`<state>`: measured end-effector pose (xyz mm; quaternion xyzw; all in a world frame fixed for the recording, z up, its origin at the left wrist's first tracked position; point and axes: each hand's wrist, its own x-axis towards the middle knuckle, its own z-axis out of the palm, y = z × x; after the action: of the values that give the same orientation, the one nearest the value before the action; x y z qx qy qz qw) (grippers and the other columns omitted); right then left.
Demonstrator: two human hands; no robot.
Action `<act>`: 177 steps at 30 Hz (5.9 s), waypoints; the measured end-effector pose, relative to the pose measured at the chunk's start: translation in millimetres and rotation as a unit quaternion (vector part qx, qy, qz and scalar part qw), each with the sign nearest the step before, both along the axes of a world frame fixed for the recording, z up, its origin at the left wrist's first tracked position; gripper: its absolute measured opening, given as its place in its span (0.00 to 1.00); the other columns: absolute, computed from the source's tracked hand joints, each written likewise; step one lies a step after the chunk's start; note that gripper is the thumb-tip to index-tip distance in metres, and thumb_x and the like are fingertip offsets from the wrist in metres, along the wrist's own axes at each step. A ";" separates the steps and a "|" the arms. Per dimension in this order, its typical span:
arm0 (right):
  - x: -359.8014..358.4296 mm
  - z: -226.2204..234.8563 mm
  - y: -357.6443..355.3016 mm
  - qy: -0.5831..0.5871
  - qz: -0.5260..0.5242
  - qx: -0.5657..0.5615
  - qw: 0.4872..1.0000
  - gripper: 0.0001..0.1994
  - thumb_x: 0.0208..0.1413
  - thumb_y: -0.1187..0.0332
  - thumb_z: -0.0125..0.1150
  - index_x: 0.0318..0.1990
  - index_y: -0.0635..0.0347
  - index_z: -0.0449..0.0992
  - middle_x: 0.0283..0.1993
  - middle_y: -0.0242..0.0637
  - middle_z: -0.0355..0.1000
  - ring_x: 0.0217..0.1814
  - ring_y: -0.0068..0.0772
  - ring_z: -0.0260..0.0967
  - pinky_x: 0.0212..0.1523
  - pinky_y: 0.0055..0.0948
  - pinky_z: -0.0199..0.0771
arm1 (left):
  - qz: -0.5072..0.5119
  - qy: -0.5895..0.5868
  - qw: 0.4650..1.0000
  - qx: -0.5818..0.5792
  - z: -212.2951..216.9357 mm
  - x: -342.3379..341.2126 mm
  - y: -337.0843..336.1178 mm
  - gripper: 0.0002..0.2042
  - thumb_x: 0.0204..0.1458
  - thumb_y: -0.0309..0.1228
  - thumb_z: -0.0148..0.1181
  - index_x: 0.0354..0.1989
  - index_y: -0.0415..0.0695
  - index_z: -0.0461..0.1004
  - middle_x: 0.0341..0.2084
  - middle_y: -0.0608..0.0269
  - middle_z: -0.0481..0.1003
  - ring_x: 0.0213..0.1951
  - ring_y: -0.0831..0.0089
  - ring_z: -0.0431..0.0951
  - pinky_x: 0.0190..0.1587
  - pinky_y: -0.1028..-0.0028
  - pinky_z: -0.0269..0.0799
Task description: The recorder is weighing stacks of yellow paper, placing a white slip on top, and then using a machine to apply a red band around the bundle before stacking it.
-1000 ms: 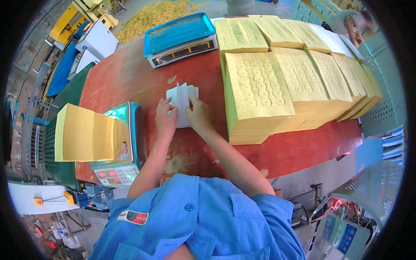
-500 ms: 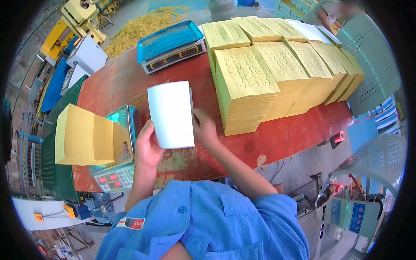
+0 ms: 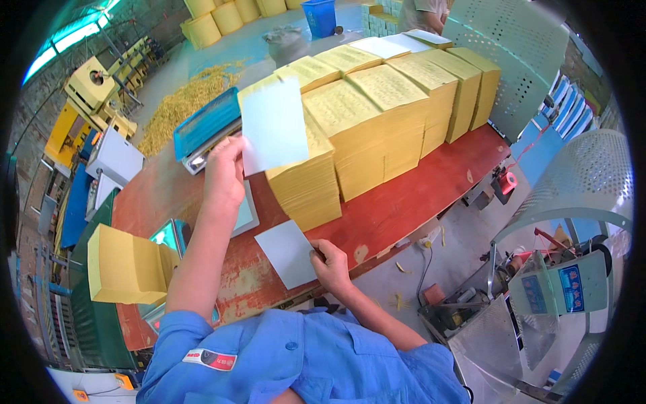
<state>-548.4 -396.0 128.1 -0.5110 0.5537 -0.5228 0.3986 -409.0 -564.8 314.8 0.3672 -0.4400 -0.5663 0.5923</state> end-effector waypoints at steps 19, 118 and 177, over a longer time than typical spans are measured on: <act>-53.6 -10.4 0.5 -0.098 0.187 -0.001 0.977 0.08 0.55 0.77 0.55 0.42 0.65 0.75 0.36 0.44 0.74 0.39 0.36 0.74 0.41 0.32 0.73 | 0.188 -0.135 0.973 -0.010 -38.4 -44.2 -2.2 0.08 0.52 0.25 0.49 0.21 0.42 0.62 0.28 0.65 0.67 0.33 0.78 0.65 0.37 0.75 0.63; -77.4 18.9 -97.7 0.189 0.080 0.151 0.967 0.26 0.46 0.70 0.52 0.56 0.64 0.68 0.43 0.60 0.75 0.48 0.56 0.73 0.48 0.42 0.72 | 0.068 -0.106 0.992 -0.020 -235.1 -6.3 -66.5 0.21 0.64 0.44 0.39 0.44 0.37 0.72 0.40 0.55 0.75 0.39 0.68 0.76 0.43 0.68 0.71; -137.3 0.2 12.8 0.001 0.211 0.051 0.976 0.25 0.52 0.70 0.56 0.60 0.59 0.65 0.35 0.52 0.75 0.38 0.51 0.74 0.39 0.42 0.72 | 0.099 -0.592 0.788 -0.141 42.3 -72.6 112.5 0.34 0.55 0.33 0.57 0.68 0.35 0.50 0.66 0.45 0.55 0.66 0.57 0.57 0.66 0.61 0.53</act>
<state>-685.7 -383.1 128.3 -0.5954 0.4600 -0.3975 0.5252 -481.6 -452.3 357.1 0.5845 -0.7402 -0.1079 0.3143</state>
